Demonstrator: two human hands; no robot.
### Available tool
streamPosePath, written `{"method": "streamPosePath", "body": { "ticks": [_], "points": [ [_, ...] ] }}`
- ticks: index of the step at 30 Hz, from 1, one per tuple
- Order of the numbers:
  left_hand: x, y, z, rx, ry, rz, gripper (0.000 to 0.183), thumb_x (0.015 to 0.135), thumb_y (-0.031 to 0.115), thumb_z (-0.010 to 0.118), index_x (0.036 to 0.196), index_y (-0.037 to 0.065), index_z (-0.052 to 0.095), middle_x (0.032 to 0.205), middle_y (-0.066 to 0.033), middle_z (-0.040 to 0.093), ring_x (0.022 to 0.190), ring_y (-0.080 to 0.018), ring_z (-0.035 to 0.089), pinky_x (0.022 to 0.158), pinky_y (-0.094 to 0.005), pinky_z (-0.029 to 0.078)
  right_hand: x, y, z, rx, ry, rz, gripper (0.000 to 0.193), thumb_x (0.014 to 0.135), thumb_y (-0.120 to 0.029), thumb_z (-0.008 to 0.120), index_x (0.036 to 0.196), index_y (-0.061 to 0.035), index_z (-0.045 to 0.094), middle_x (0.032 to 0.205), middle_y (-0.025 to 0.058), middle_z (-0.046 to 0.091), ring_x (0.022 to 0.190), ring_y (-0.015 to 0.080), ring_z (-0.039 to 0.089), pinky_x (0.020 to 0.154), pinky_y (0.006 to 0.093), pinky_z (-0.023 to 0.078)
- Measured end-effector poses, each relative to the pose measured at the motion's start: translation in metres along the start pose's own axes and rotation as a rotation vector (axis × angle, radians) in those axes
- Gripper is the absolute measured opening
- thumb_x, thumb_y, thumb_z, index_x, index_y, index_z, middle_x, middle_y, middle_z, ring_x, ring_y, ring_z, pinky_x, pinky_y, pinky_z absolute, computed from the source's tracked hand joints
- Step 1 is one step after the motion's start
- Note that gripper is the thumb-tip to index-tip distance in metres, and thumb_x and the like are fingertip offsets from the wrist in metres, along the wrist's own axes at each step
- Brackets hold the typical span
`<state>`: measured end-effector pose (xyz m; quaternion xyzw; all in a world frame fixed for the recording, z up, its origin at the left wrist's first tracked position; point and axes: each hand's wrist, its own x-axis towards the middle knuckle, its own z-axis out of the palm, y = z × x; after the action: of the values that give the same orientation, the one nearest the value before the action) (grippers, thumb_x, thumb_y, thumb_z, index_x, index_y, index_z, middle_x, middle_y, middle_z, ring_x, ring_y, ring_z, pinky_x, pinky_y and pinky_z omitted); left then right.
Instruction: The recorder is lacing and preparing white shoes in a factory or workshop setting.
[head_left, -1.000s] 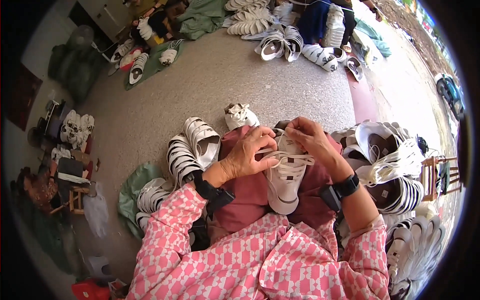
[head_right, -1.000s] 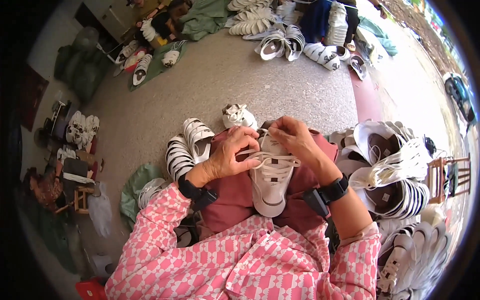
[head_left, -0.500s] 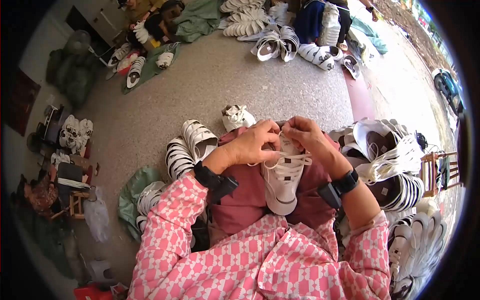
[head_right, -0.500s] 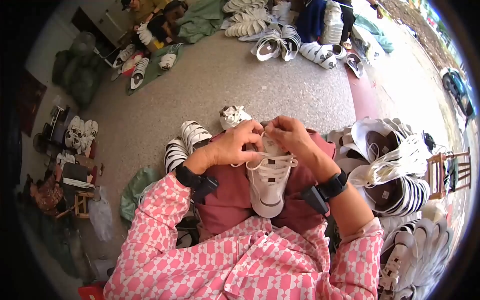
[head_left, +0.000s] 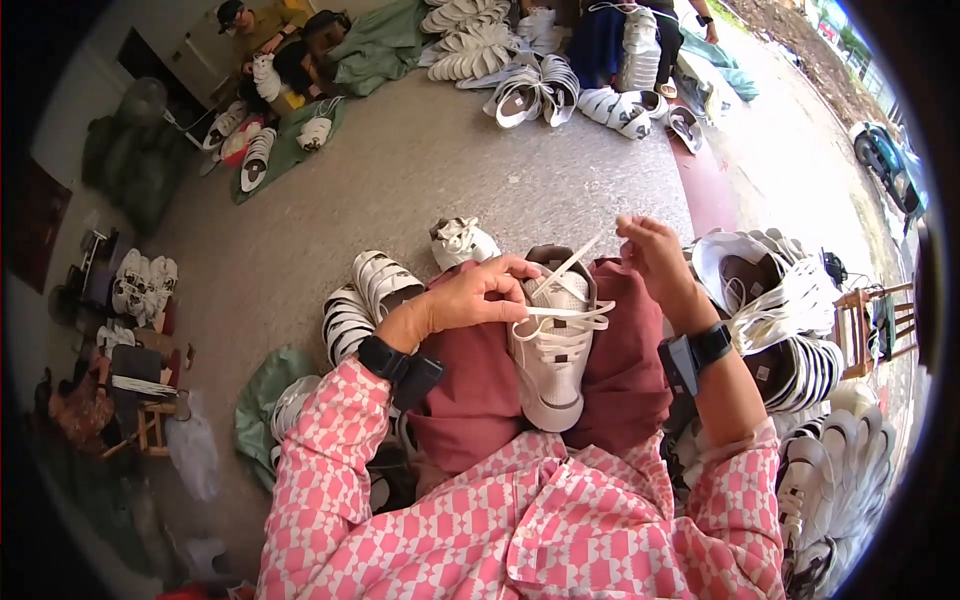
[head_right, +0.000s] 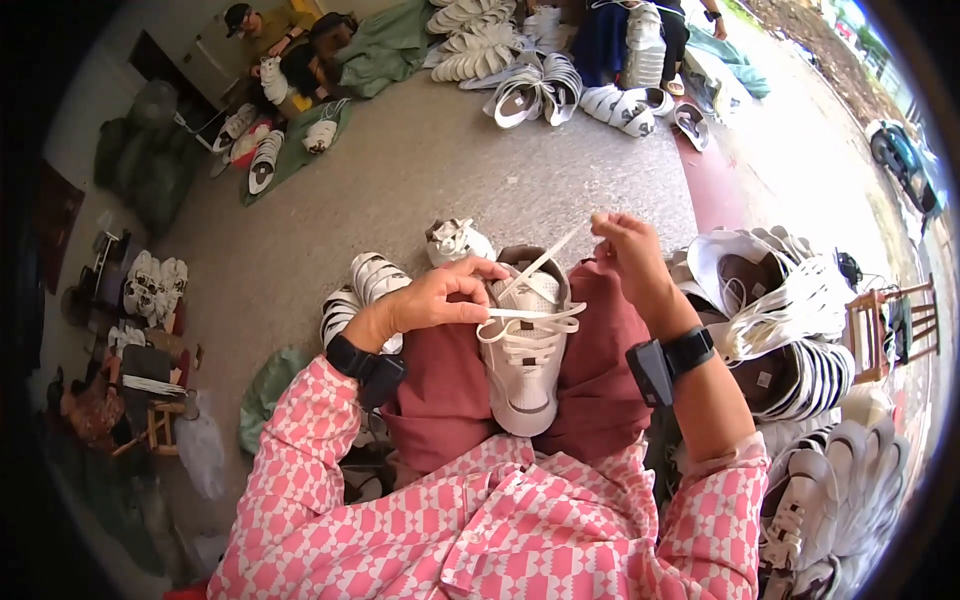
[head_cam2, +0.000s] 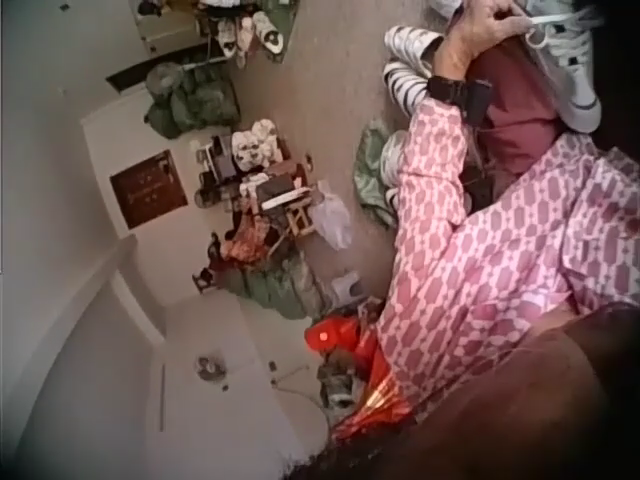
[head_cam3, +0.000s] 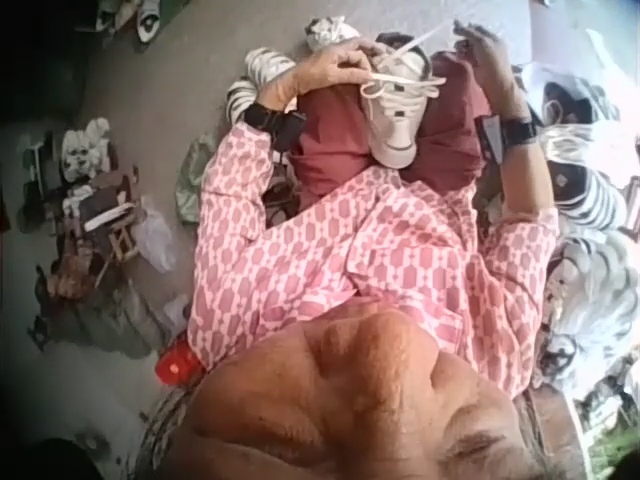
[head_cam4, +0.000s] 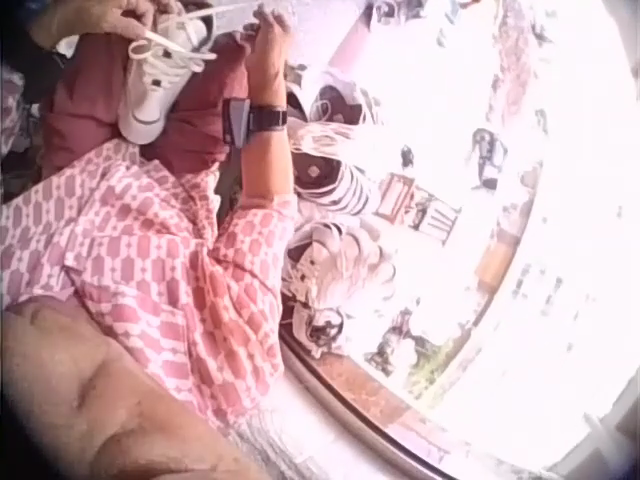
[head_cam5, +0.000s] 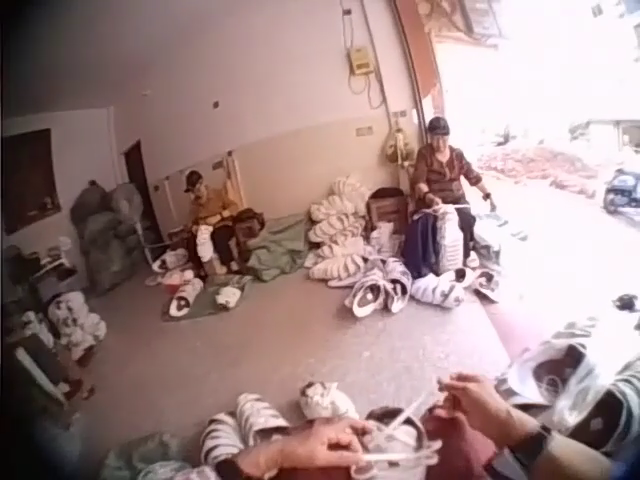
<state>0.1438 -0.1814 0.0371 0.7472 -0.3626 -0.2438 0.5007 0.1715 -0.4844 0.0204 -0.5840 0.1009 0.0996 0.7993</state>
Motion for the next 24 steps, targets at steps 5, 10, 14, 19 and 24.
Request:
{"method": "streamPosePath", "body": {
  "ticks": [5,10,14,19,24],
  "points": [
    [-0.012,0.007,0.011,0.175,0.163,0.022,0.015,0.083,0.019,0.071,0.081,0.005,0.066,0.13,-0.0097,0.051,0.125,-0.0237,0.045,0.105,-0.0359,0.034,-0.039,-0.008,-0.009,-0.474,-0.218,-0.163,0.015,0.092,-0.014,0.06,0.105,-0.0076,0.063,0.082,0.0,0.058,0.065,0.0057,0.054,0.055,0.0209,0.045],
    [-0.022,0.022,0.018,0.338,0.221,0.023,0.014,0.079,0.019,0.074,0.079,0.007,0.066,0.118,-0.0073,0.053,0.113,-0.0219,0.048,0.098,-0.0344,0.036,-0.063,-0.014,-0.014,-0.706,-0.473,-0.346,0.024,0.084,0.0,0.061,0.106,-0.0079,0.064,0.098,0.0016,0.058,0.077,0.0117,0.057,0.066,0.0257,0.047],
    [-0.022,0.031,0.02,0.363,0.247,-0.006,0.013,0.078,0.019,0.075,0.078,0.009,0.067,0.114,-0.0053,0.053,0.111,-0.0213,0.047,0.099,-0.0344,0.035,-0.07,-0.016,-0.005,-0.916,-0.497,-0.492,0.026,0.079,0.001,0.064,0.103,-0.0108,0.065,0.104,0.0073,0.059,0.085,0.0213,0.059,0.072,0.0302,0.049],
    [-0.01,0.033,0.02,0.425,0.31,0.109,0.016,0.079,0.016,0.073,0.092,0.008,0.069,0.107,-0.0054,0.057,0.107,-0.0229,0.05,0.096,-0.0355,0.038,-0.064,-0.001,-0.001,-1.124,-0.402,-0.668,0.021,0.076,-0.006,0.065,0.096,-0.0048,0.061,0.092,0.0109,0.061,0.086,0.0307,0.06,0.073,0.037,0.05],
    [0.033,0.032,0.03,0.521,0.305,0.259,0.018,0.079,0.01,0.069,0.096,0.005,0.068,0.103,-0.0075,0.059,0.101,-0.0262,0.054,0.09,-0.0346,0.043,-0.064,0.007,0.001,-1.148,-0.377,-0.749,0.017,0.08,-0.009,0.062,0.095,-0.002,0.059,0.089,0.0134,0.062,0.085,0.0334,0.061,0.072,0.0398,0.049]
  ]
}}
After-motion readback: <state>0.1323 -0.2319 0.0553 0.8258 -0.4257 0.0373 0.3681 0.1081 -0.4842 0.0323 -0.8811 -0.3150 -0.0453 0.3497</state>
